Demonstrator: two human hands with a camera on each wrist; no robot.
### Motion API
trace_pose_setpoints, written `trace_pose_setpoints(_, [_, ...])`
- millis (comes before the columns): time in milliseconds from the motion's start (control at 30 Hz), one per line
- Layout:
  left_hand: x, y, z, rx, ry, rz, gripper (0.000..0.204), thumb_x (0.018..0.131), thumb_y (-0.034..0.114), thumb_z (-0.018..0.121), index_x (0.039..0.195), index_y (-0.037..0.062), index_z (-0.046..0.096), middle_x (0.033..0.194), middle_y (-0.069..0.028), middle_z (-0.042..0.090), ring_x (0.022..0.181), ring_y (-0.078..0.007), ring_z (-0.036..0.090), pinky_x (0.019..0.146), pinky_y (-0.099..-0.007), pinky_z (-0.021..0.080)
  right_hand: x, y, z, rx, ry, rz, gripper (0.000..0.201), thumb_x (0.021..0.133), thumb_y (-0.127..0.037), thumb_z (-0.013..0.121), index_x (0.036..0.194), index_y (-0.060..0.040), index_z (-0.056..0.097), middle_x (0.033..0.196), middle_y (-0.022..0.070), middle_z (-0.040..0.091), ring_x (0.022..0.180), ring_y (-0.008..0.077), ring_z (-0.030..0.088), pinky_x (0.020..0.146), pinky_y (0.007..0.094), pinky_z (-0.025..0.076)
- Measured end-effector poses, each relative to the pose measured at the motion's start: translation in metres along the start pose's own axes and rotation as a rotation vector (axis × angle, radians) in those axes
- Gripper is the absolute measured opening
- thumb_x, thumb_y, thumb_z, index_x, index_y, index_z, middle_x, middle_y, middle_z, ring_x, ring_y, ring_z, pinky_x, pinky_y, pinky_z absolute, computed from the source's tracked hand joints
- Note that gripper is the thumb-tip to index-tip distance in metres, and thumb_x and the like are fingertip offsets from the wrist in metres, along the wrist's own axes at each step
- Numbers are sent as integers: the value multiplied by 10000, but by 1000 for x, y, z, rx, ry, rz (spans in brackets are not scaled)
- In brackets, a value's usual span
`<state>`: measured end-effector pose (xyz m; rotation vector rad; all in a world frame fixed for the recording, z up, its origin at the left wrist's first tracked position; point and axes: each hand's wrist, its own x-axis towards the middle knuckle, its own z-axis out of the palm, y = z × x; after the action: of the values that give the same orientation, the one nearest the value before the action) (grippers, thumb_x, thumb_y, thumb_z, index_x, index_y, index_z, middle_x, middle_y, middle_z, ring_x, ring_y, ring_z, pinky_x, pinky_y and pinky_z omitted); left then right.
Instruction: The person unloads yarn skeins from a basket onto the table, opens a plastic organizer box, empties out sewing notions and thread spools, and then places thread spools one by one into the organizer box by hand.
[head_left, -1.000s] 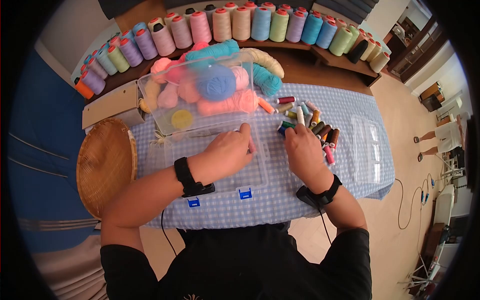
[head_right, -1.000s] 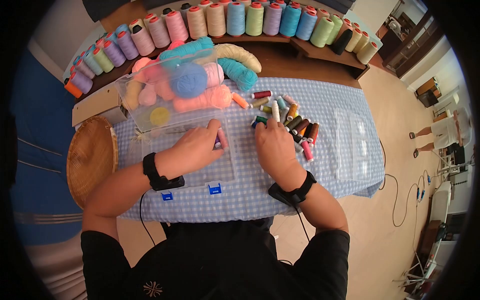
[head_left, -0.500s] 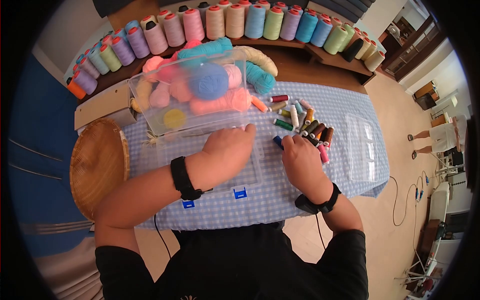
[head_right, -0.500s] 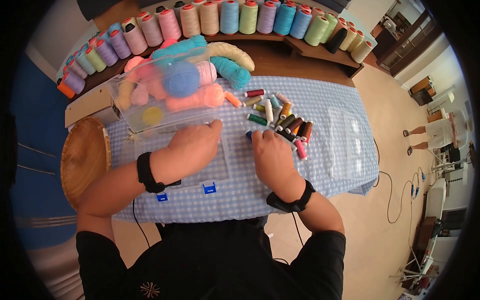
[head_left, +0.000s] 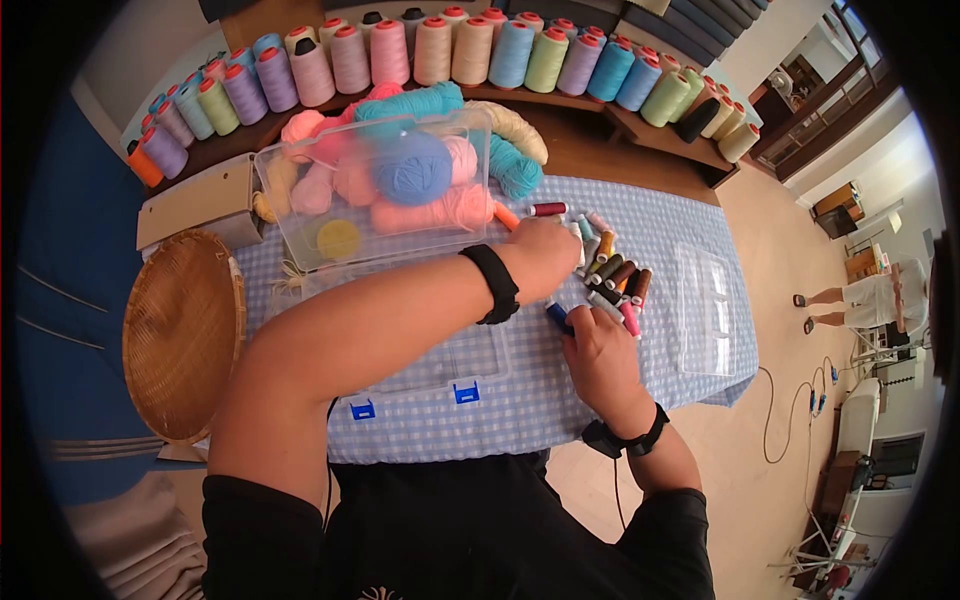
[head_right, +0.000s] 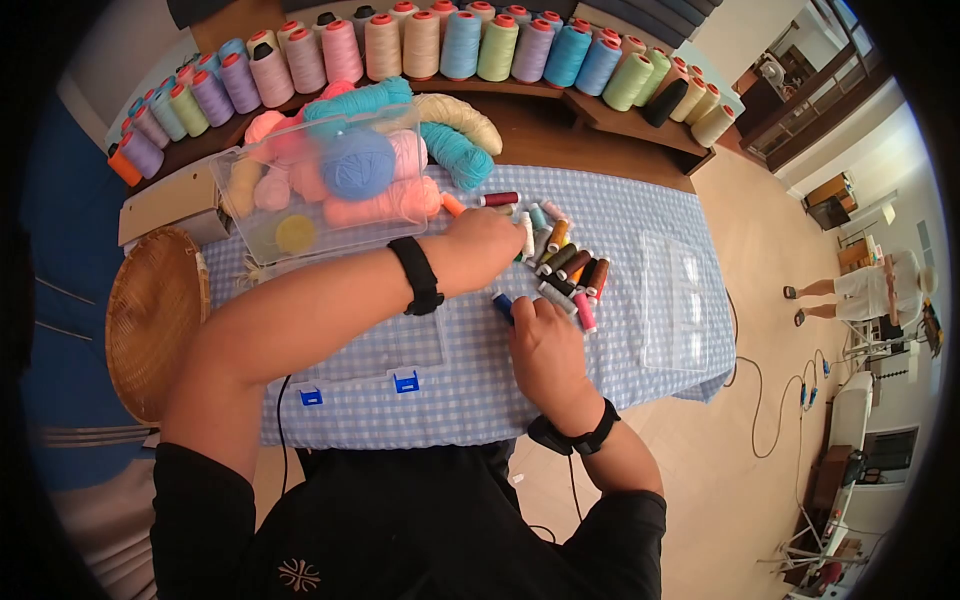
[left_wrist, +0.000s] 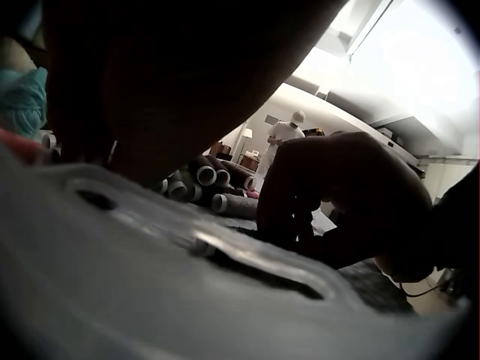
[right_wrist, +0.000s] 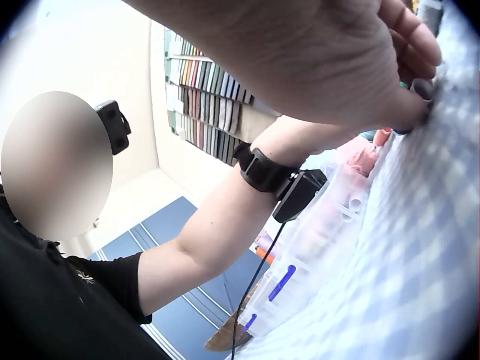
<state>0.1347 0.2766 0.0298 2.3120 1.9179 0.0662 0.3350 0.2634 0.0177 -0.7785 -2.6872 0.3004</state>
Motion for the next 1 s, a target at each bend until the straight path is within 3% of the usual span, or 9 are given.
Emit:
trace_pose_setpoints(67, [-8,-11,9,-94,194,105,221,805,27,662,1019,-12,625,913,-173,704,872,-364,706,756,-482,559,3,0,-2,-15,-25,19,207,798,-14,718,956,-35,587,867,158,638,812,384,645,696,481,511])
trace_pose_setpoints(167, [-48,-2,-31,-196,320,-32,244,811,25,647,1040,-25,580,867,-213,682,848,-408,688,744,-512,539,10,-5,-16,27,4,32,196,824,-34,695,981,-49,579,877,159,632,836,381,642,727,478,504])
trace_pose_setpoints(300, [-117,-10,-70,-370,310,-236,280,829,45,631,1072,-15,506,886,-263,660,854,-461,654,730,-532,504,28,-29,-34,167,85,-73,208,821,-46,713,987,-40,588,857,159,628,810,382,641,705,473,500])
trace_pose_setpoints(467, [-172,-24,-39,-319,261,-375,279,840,76,646,1061,3,494,843,-245,663,833,-473,647,721,-550,491,54,-72,-22,216,-57,-278,236,800,-22,702,1000,-6,579,863,174,648,792,374,665,706,450,546])
trace_pose_setpoints(533, [-175,-27,-22,-302,130,-443,257,845,79,649,1029,-4,490,823,-247,665,830,-483,646,719,-554,495,66,-84,-9,187,-107,-324,219,799,-21,674,990,7,569,869,184,650,799,365,675,705,440,561])
trace_pose_setpoints(733, [-168,-36,10,-374,163,-371,288,863,114,683,1002,-39,483,839,-269,675,843,-478,663,737,-551,515,90,-93,28,-2,-262,-398,189,776,6,676,944,4,590,865,186,675,859,351,706,751,392,590])
trace_pose_setpoints(833, [-166,-40,9,-388,159,-348,335,871,158,709,1015,-40,479,855,-268,677,853,-475,666,747,-552,518,87,-83,25,27,-245,-470,146,801,-21,687,917,0,600,850,183,668,855,360,696,748,417,578])
trace_pose_setpoints(900, [-166,-38,6,-397,151,-344,356,868,170,718,1025,-40,478,862,-272,675,858,-477,665,750,-552,518,80,-74,10,177,-172,-429,142,824,-80,720,909,-16,625,865,163,663,846,358,682,751,436,561])
trace_pose_setpoints(1000, [-160,-32,-5,-401,113,-343,376,866,180,726,1041,-42,477,872,-280,672,867,-480,664,757,-550,518,76,-51,-16,78,28,-260,242,778,-95,804,992,-44,701,929,130,673,876,368,664,755,455,544])
